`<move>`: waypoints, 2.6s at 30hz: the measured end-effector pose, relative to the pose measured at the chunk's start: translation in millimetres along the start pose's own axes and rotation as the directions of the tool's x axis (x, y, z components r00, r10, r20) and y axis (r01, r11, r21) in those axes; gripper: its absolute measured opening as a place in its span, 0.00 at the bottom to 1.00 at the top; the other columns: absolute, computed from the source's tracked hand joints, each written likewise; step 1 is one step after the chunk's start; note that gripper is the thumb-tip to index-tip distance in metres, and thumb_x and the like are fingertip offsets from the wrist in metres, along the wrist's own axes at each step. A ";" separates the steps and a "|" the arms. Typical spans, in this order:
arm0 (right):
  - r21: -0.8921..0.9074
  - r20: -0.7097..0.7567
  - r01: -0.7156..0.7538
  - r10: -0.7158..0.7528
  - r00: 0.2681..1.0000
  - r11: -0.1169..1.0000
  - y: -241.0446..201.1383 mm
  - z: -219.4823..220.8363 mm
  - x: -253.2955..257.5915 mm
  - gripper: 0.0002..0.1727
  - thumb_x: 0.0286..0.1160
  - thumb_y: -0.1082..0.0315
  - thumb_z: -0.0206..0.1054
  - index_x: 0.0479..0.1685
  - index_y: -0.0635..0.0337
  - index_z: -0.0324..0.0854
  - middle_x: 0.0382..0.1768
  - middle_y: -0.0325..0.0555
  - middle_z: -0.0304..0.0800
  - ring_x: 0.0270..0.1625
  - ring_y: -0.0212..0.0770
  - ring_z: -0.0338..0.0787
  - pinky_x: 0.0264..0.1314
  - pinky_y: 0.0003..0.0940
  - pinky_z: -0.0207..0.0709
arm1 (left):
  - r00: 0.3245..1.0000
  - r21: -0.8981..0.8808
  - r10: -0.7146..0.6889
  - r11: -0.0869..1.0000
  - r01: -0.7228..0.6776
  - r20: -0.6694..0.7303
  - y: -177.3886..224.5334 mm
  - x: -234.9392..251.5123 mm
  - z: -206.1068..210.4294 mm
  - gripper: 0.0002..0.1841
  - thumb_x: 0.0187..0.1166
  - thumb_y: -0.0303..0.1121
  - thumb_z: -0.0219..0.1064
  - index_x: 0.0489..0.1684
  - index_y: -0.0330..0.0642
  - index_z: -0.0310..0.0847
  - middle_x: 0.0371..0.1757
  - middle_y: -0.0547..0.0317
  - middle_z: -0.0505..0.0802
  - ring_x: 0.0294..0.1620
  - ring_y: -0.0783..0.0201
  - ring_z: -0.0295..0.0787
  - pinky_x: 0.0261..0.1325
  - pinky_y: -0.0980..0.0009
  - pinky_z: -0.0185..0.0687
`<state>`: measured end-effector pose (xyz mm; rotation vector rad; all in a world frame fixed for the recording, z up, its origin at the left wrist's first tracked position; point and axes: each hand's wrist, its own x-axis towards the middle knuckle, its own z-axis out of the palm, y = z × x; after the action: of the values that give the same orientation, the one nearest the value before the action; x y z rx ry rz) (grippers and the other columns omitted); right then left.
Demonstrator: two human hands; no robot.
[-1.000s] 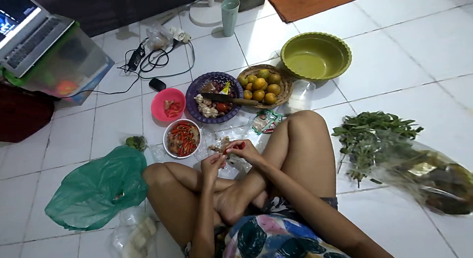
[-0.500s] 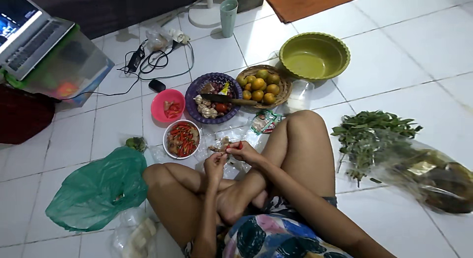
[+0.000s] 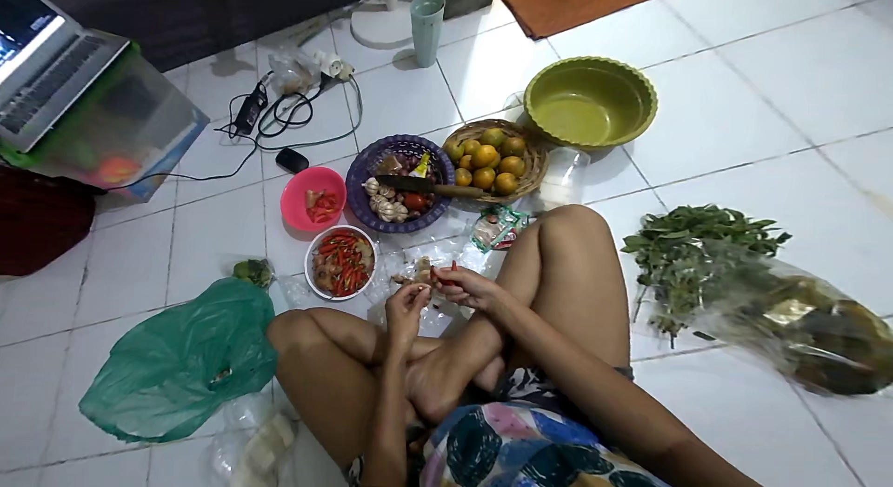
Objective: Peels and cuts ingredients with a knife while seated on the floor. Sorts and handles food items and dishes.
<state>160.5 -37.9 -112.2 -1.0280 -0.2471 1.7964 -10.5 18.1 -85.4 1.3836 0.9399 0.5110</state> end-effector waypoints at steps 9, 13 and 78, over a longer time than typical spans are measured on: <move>-0.247 -0.087 0.028 -0.051 0.995 0.969 -80.7 41.1 20.1 0.16 0.92 0.72 0.46 0.67 0.67 0.74 0.44 0.40 0.87 0.40 0.29 0.89 0.49 0.23 0.84 | 0.984 0.388 0.151 0.916 -0.103 -0.097 -28.3 9.0 -13.5 0.10 0.75 0.24 0.72 0.48 0.30 0.93 0.47 0.38 0.94 0.48 0.51 0.93 0.60 0.59 0.86; -0.246 0.003 0.048 -0.049 0.999 0.968 -130.4 87.5 54.4 0.18 0.92 0.76 0.41 0.69 0.71 0.72 0.55 0.50 0.87 0.53 0.39 0.91 0.65 0.32 0.83 | 0.990 0.415 0.125 0.906 -0.086 -0.066 -30.9 13.4 -13.4 0.11 0.78 0.26 0.70 0.52 0.31 0.92 0.53 0.35 0.93 0.55 0.45 0.92 0.67 0.54 0.83; -0.608 -0.111 0.369 -0.535 0.837 0.703 13.4 44.4 -18.9 0.21 0.90 0.71 0.42 0.59 0.74 0.80 0.58 0.48 0.88 0.47 0.19 0.80 0.48 0.17 0.71 | 0.976 -0.195 -0.217 0.957 0.213 -0.001 -24.6 -8.8 -8.2 0.10 0.75 0.20 0.70 0.49 0.23 0.84 0.40 0.54 0.94 0.38 0.75 0.88 0.52 0.76 0.84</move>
<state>121.3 -47.7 -82.6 -1.4703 -0.8288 1.1046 -27.2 12.0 -106.3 1.0869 1.0177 0.4411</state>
